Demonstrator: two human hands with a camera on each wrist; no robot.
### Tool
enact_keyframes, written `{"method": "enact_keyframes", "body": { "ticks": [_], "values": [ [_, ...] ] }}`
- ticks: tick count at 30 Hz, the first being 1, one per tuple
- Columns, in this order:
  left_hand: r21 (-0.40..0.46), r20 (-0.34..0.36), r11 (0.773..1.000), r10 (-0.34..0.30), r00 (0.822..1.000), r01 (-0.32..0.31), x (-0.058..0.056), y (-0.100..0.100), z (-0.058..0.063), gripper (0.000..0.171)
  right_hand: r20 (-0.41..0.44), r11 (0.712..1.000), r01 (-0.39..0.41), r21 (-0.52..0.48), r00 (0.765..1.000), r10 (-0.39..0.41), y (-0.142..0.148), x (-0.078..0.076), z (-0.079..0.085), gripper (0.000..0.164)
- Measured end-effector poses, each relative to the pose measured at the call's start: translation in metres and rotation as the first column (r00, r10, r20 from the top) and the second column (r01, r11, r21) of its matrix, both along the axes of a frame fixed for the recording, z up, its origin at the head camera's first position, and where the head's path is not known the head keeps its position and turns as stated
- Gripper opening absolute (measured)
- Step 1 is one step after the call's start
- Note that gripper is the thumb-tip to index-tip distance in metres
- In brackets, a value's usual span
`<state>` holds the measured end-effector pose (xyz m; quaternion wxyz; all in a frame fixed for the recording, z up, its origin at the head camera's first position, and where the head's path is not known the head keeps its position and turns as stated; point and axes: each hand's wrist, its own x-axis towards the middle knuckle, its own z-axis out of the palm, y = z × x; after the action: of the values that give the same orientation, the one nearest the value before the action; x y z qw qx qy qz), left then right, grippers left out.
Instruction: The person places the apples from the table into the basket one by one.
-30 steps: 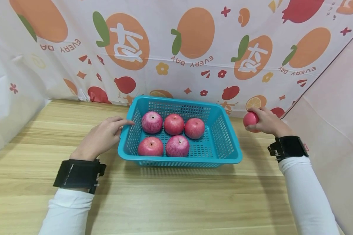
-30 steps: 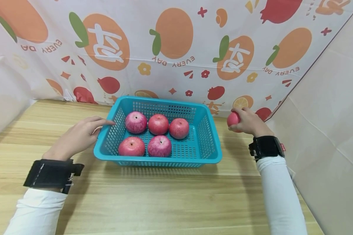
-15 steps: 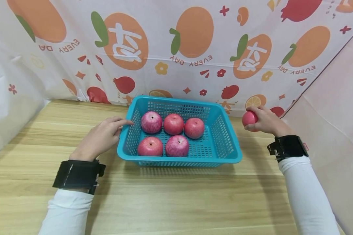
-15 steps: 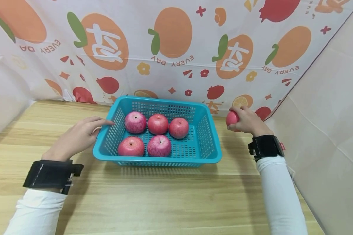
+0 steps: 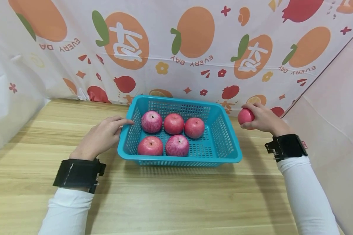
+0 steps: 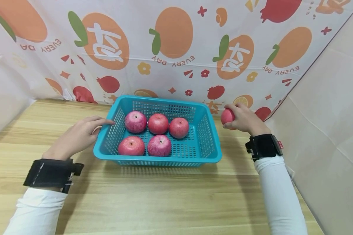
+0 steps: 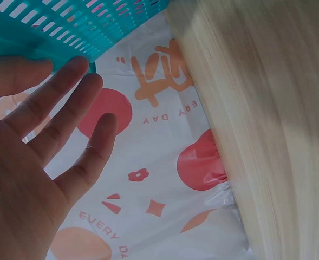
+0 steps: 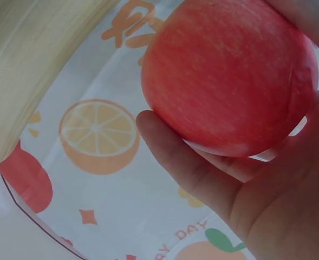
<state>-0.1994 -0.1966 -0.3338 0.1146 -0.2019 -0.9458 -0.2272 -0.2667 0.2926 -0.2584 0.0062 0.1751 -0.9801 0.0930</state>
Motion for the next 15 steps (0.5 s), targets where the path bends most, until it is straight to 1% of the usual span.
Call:
{"method": "enact_keyframes", "body": {
  "ticks": [4, 10, 15],
  "values": [
    [-0.004, 0.003, 1.000, 0.005, 1.000, -0.005, -0.0003, 0.0002, -0.0004, 0.039, -0.009, 1.000, -0.009, 0.001, 1.000, 0.009, -0.0019, 0.0004, 0.0001, 0.070],
    [0.000, 0.006, 1.000, 0.012, 1.000, -0.012, -0.0007, 0.0003, -0.0008, 0.039, 0.014, 1.000, -0.010, -0.020, 1.000, 0.011, -0.0055, 0.0014, 0.0028, 0.072],
    [-0.001, 0.002, 1.000, 0.009, 1.000, -0.009, -0.0009, 0.0002, -0.0006, 0.039, 0.012, 0.999, -0.022, -0.027, 1.000, 0.023, -0.0079, 0.0029, 0.0035, 0.072]
  ]
}}
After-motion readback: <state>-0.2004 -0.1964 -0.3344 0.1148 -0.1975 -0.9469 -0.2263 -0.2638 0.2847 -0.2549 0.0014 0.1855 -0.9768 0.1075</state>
